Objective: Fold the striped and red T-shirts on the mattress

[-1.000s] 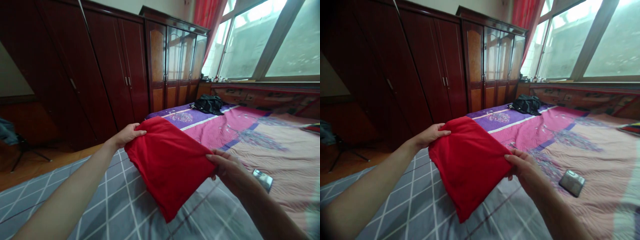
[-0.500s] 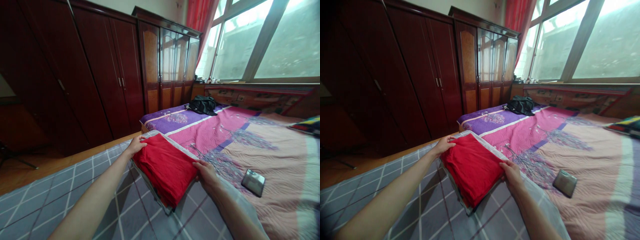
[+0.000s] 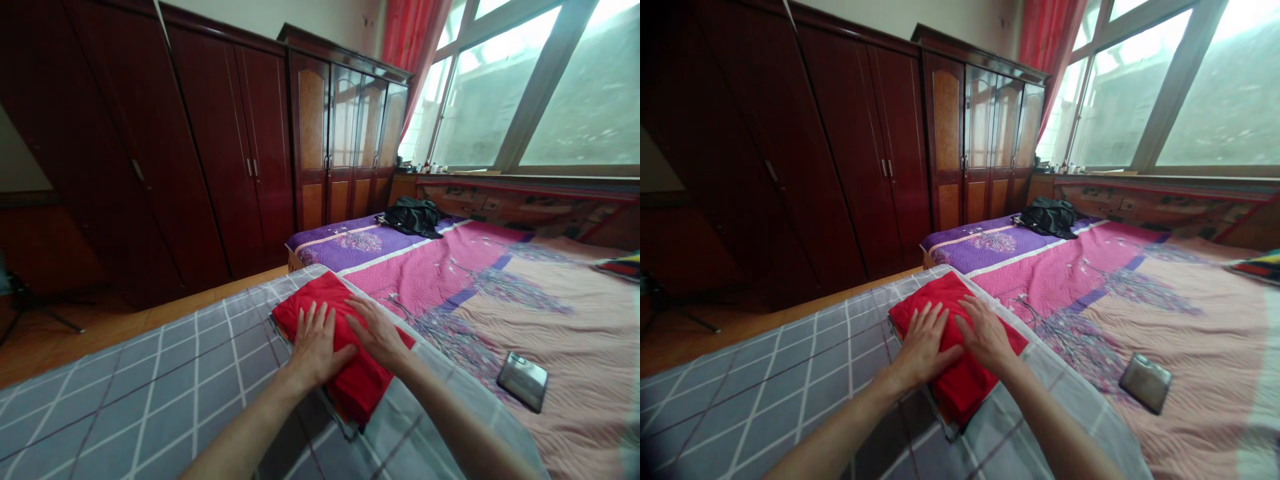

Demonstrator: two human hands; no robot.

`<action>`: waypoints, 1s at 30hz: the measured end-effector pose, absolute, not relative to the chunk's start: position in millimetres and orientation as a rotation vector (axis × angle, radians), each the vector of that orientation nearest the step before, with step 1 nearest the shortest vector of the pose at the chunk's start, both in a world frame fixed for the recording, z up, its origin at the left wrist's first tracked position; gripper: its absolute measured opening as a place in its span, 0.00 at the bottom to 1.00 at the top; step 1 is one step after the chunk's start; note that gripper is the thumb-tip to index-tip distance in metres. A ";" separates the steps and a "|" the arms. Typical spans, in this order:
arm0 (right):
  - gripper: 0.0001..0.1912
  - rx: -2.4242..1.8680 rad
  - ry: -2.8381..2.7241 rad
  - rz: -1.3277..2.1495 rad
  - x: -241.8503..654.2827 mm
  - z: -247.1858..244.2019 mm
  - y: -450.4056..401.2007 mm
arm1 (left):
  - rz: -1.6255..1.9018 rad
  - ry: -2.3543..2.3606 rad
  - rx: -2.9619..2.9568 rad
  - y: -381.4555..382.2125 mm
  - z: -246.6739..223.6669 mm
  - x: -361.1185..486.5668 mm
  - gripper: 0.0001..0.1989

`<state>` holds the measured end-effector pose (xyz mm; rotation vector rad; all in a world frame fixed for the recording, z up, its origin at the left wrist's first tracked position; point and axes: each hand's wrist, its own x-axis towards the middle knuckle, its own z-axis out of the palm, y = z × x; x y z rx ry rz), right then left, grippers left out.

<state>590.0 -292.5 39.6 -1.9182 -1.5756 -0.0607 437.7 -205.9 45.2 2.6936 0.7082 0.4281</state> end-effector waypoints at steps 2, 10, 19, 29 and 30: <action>0.27 -1.966 -1.753 0.091 591.1 31.1 -273.9 | 0.357 0.761 2.646 -212.0 30.5 434.1 0.46; 0.34 -2.451 -1.482 -0.126 630.2 10.4 -252.0 | 0.378 0.761 2.528 -209.9 14.3 425.2 0.56; 0.25 -1.945 -1.941 0.199 598.8 24.3 -188.5 | 0.390 0.727 2.473 -207.2 10.4 427.0 0.57; 0.33 -2.104 -1.709 0.014 612.9 9.5 -159.0 | 0.425 0.704 2.452 -206.9 9.2 425.8 0.57; 0.35 -2.106 -1.737 0.021 608.5 9.4 -156.3 | 0.425 0.697 2.448 -206.9 9.2 425.5 0.57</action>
